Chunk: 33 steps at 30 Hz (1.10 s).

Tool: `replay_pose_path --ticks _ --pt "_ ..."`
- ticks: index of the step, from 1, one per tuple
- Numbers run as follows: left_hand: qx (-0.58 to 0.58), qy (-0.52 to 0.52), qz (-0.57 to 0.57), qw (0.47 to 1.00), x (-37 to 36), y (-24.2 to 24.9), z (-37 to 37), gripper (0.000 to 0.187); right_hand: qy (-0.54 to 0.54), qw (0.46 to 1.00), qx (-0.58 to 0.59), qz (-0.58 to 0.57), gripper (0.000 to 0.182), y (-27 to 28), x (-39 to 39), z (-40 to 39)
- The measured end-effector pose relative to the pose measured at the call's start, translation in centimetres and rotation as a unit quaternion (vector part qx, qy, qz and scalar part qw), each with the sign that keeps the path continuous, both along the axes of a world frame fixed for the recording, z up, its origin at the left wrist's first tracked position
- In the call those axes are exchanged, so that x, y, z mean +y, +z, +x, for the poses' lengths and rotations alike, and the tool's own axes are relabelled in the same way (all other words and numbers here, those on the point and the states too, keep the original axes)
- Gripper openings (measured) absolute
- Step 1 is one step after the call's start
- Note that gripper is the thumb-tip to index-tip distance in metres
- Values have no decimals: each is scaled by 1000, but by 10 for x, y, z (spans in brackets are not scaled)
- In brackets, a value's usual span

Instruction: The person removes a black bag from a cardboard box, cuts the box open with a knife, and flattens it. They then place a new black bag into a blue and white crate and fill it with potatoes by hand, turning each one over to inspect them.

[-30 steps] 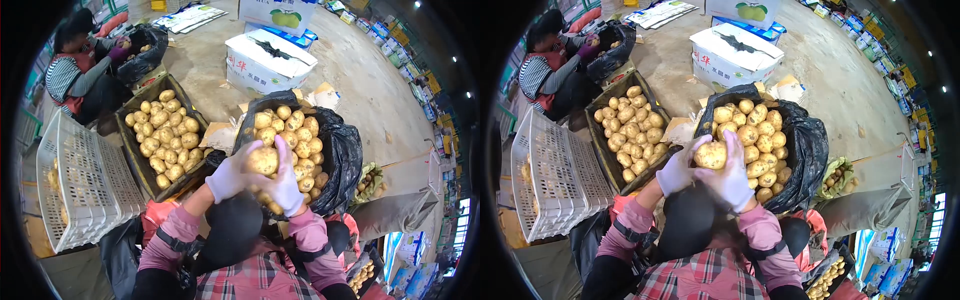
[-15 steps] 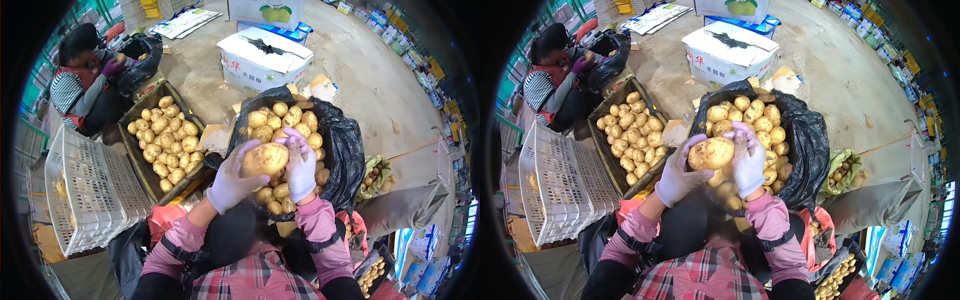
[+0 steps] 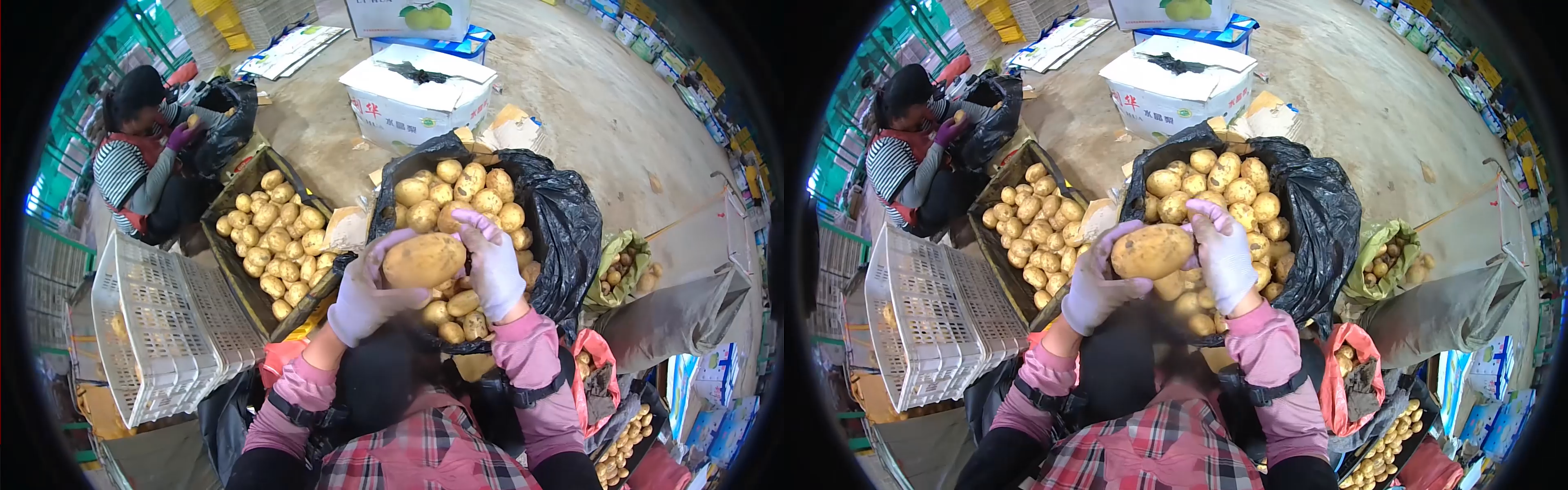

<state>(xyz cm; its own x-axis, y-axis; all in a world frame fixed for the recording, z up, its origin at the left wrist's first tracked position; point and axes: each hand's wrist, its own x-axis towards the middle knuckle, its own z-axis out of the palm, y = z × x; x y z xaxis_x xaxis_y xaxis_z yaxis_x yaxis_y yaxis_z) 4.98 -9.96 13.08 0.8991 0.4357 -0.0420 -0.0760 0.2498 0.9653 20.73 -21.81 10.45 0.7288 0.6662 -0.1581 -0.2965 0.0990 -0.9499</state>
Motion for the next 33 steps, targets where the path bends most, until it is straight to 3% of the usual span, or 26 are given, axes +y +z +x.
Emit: replay_pose_path --ticks 2,3,7,9,11,14,16,18,21,27,30,33 --pt "10 25 -38 999 1 3 -3 80 69 997 33 -11 30 20 -4 -3" --pt "-11 38 21 999 2 -4 -3 80 112 993 -14 -21 38 39 -6 -10" --pt "-28 82 104 991 0 1 -4 75 214 975 34 48 52 16 1 -16" --pt "-45 91 109 989 0 -1 -5 67 224 969 85 69 53 15 1 -19" --pt "10 97 93 991 3 -6 -9 59 217 962 137 96 52 12 2 -24" --pt "57 82 148 984 14 -12 -15 45 223 955 163 104 49 7 4 -26" --pt "66 80 117 988 16 -9 -18 41 225 957 153 98 50 7 5 -28" --pt "62 94 -9 994 13 2 -21 46 228 957 149 97 51 6 6 -28" --pt "47 79 5 996 23 -11 -24 59 237 953 158 105 52 6 7 -28" --pt "45 68 20 997 28 -3 -23 67 231 957 130 116 54 13 9 -29" --pt "-37 39 -83 995 25 -9 -21 74 232 966 73 93 57 16 10 -23" --pt "10 -1 -77 997 28 -7 -17 81 203 978 29 44 60 21 10 -21"
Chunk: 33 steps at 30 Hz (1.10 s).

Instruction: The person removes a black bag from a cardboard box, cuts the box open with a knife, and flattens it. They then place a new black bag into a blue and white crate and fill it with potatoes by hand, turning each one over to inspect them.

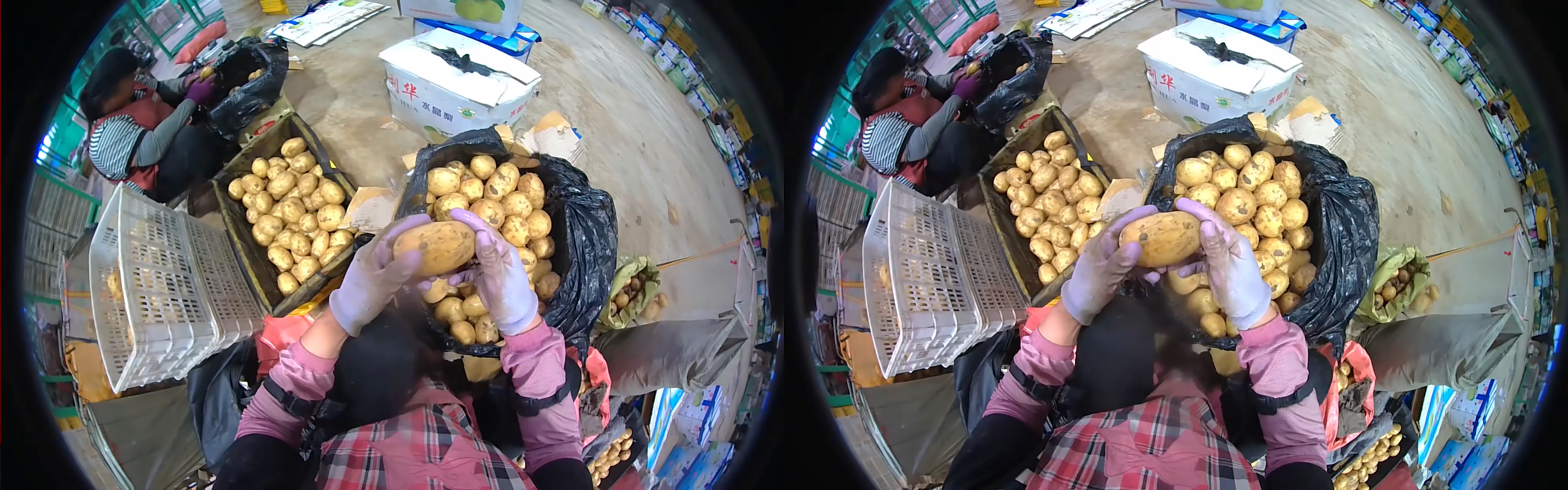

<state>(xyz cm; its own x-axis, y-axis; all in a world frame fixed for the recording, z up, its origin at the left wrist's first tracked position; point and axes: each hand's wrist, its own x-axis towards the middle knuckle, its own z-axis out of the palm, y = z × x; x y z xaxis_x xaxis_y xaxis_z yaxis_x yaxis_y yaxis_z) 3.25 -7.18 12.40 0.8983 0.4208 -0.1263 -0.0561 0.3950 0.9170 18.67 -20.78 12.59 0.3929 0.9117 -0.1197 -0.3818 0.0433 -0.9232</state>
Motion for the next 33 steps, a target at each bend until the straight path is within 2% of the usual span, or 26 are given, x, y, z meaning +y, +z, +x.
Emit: replay_pose_path --ticks 2,3,5,6,7,9,11,13,15,16,17,18,20,24,27,29,31,32,33 --pt "-37 2 11 999 0 -3 1 69 -40 998 -26 28 56 -13 5 2" --pt "-56 5 15 998 0 -6 1 65 -64 991 -112 19 51 -16 9 -3" --pt "-30 1 221 975 2 -12 3 66 -122 952 -282 -17 43 -22 14 -13" --pt "23 -7 374 927 7 -8 0 68 -110 948 -296 -38 40 -20 12 -14" --pt "26 -14 365 930 8 -6 1 69 -93 945 -310 -54 38 -18 12 -16" --pt "53 -20 143 988 5 -1 -1 68 -86 978 -136 -129 37 -8 7 -11" --pt "31 -11 39 999 12 -6 -10 66 -96 990 -87 -53 39 -25 11 -10" --pt "35 81 -2 996 34 -24 -29 64 -119 986 -97 -59 39 -25 12 -13" --pt "66 189 -78 977 78 -69 -57 59 -142 980 -122 -66 39 -27 9 -7" --pt "205 231 37 950 97 -83 -74 57 -155 977 -116 -85 38 -25 8 -5" --pt "206 289 87 931 119 -140 -90 56 -157 977 -115 -91 37 -26 8 -4" --pt "271 318 55 907 130 -158 -101 56 -158 976 -116 -97 36 -27 7 -2" --pt "343 324 184 862 157 -239 -121 58 -158 975 -116 -106 33 -32 11 0" --pt "432 297 415 744 158 -258 -102 61 -155 971 -134 -121 32 -44 17 3" --pt "399 348 428 733 165 -293 -78 62 -165 971 -123 -118 32 -50 21 9" --pt "387 318 429 752 168 -299 -62 61 -167 972 -122 -114 32 -53 23 14" --pt "352 281 456 768 170 -324 -42 59 -179 970 -107 -129 32 -49 24 15" --pt "334 244 519 748 173 -360 -34 56 -172 970 -110 -135 32 -51 25 16" --pt "358 153 546 741 177 -391 -32 49 -166 970 -114 -140 31 -53 25 18"
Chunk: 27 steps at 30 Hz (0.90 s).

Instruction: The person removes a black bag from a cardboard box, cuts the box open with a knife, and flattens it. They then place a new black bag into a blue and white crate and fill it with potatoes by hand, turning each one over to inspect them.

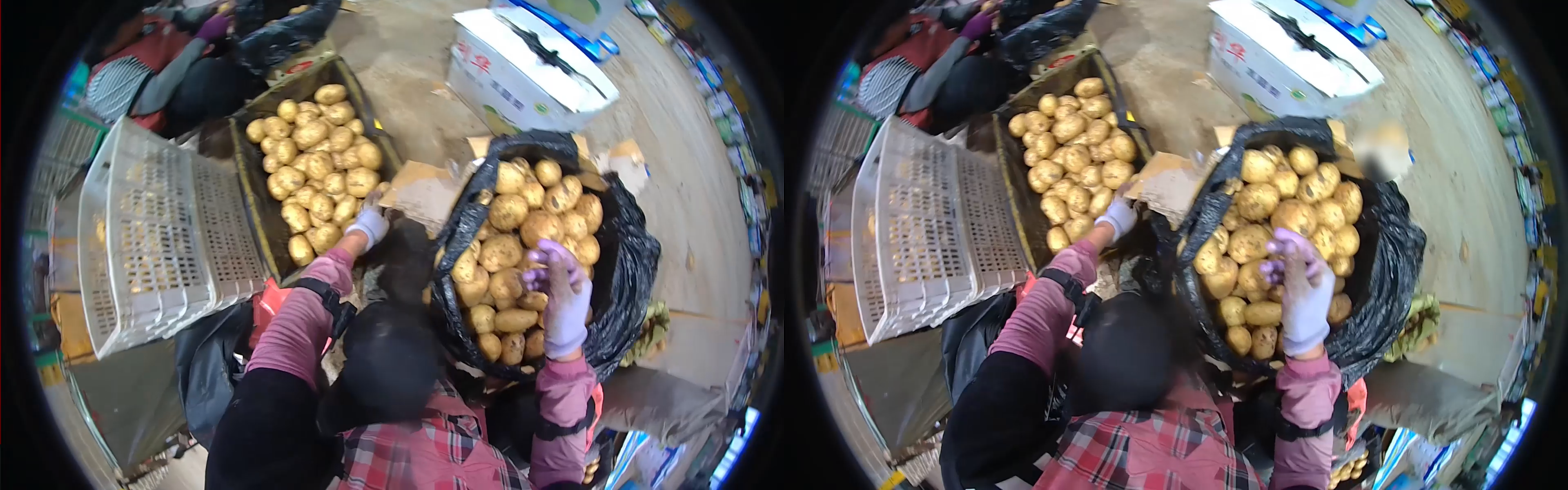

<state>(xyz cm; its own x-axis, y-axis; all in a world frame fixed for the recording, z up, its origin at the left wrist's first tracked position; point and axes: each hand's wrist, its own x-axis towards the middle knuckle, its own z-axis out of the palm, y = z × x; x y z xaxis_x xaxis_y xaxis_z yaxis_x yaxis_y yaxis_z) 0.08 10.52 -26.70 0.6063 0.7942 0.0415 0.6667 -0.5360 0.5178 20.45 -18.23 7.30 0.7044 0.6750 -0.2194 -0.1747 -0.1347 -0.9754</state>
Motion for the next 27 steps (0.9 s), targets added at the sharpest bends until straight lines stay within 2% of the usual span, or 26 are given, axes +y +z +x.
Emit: replay_pose_path --ticks 2,4,5,7,8,9,10,11,13,14,15,16,17,18,19,20,21,22,24,25,27 --pt "117 -81 -170 975 11 14 3 44 17 1000 13 -10 29 -4 3 2" --pt "136 -52 -273 951 18 34 5 41 66 993 -42 -84 30 -18 5 7" --pt "109 -7 -307 946 15 49 6 41 100 980 -114 -129 33 -36 6 7" --pt "-60 118 -355 925 -15 115 6 38 177 929 -209 -246 48 -46 14 -5" --pt "-144 179 -373 899 -26 129 4 38 241 885 -284 -279 56 -68 16 -7" --pt "-223 145 -277 923 -33 130 1 36 290 859 -278 -318 64 -59 30 -20" --pt "-298 108 -179 931 -40 130 -3 34 300 844 -309 -320 70 -72 35 -31" --pt "-273 121 -234 925 -50 176 -3 37 304 838 -324 -316 72 -78 39 -37" --pt "-211 44 -101 971 -69 229 2 35 304 833 -356 -294 72 -89 38 -33" --pt "-178 4 -30 983 -75 242 6 34 295 836 -371 -276 71 -97 34 -28" --pt "-173 -11 -6 985 -81 248 11 37 287 839 -385 -257 69 -105 30 -23" --pt "-114 -52 -40 991 -85 267 16 45 274 905 -231 -231 66 -115 26 -14" --pt "-109 -83 -37 990 -92 277 21 49 253 945 -71 -196 63 -125 21 -1" --pt "-104 -115 -36 987 -99 282 28 53 225 958 91 -155 59 -133 17 8" --pt "-79 -134 -12 988 -105 285 35 56 163 964 188 -92 54 -129 10 5" --pt "-52 -153 8 987 -113 285 40 58 151 958 231 -76 54 -125 2 4" --pt "-63 -141 105 982 -118 267 45 55 139 950 274 -59 54 -122 -6 5" --pt "-68 -124 41 989 -119 262 48 52 127 940 315 -42 54 -116 -11 5" --pt "-76 -92 -86 989 -111 255 53 47 123 943 310 -15 59 -111 -21 10" --pt "-108 -95 -65 987 -108 242 53 35 122 941 315 3 60 -92 -26 11" --pt "-183 -51 -80 979 -95 205 58 27 150 931 328 50 62 -62 -35 23"
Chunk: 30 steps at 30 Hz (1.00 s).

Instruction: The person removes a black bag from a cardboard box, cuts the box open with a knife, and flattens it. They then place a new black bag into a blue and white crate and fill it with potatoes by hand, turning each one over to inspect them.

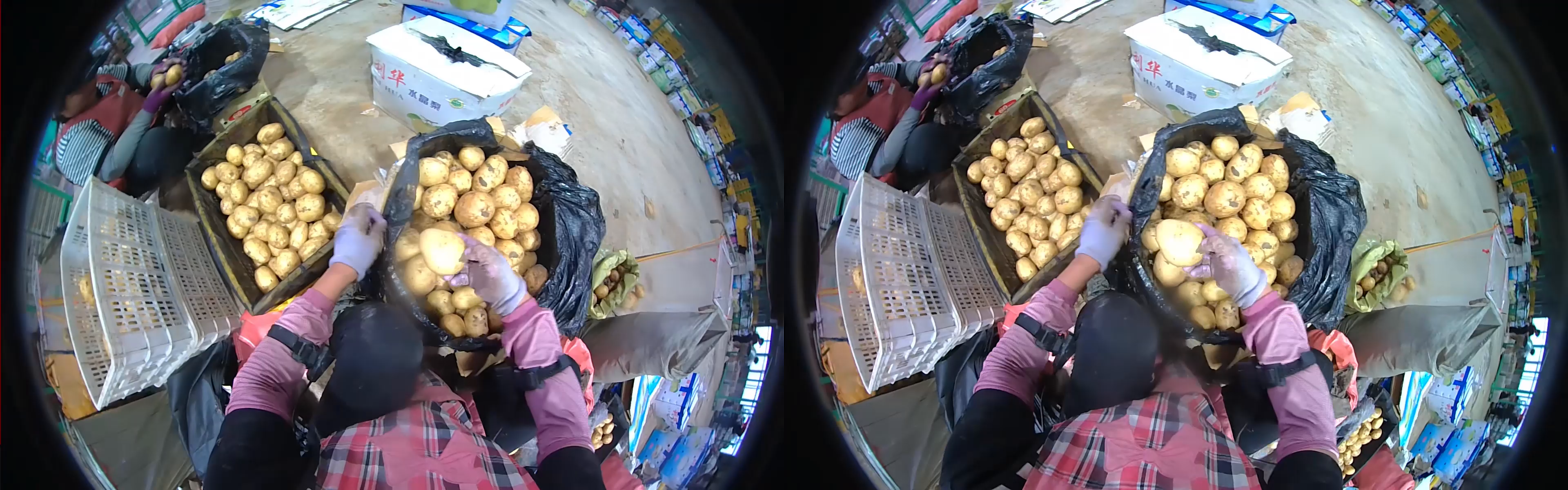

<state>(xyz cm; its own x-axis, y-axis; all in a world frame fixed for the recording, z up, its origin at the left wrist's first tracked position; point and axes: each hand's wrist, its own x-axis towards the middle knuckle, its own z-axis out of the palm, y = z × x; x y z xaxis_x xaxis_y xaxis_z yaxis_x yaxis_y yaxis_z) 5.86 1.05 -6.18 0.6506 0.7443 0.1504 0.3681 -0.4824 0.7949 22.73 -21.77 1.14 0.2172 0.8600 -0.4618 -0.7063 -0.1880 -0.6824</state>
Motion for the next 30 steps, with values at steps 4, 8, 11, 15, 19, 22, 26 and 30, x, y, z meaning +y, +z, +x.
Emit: replay_pose_path --ticks 4,8,11,15,19,22,26,30 --pt "35 114 -177 977 22 -18 -2 20 10 995 29 96 62 78 -11 5" --pt "20 163 -69 984 25 -43 6 19 6 990 -60 127 60 96 -20 4" --pt "110 186 6 976 25 -34 3 21 -40 989 -90 109 57 96 -18 3" --pt "31 135 -91 986 28 -68 1 13 -89 984 -107 108 54 110 -17 6" --pt "-4 83 -171 982 29 -114 11 13 -105 980 -101 137 55 111 -15 2" --pt "-10 49 -293 955 44 -133 14 14 -83 977 -101 166 54 110 -2 -1" --pt "2 -33 -250 968 61 -172 19 23 -76 984 -103 121 53 93 16 -3" --pt "259 -107 -96 955 51 -75 -4 34 -84 980 -153 97 59 88 18 -2"
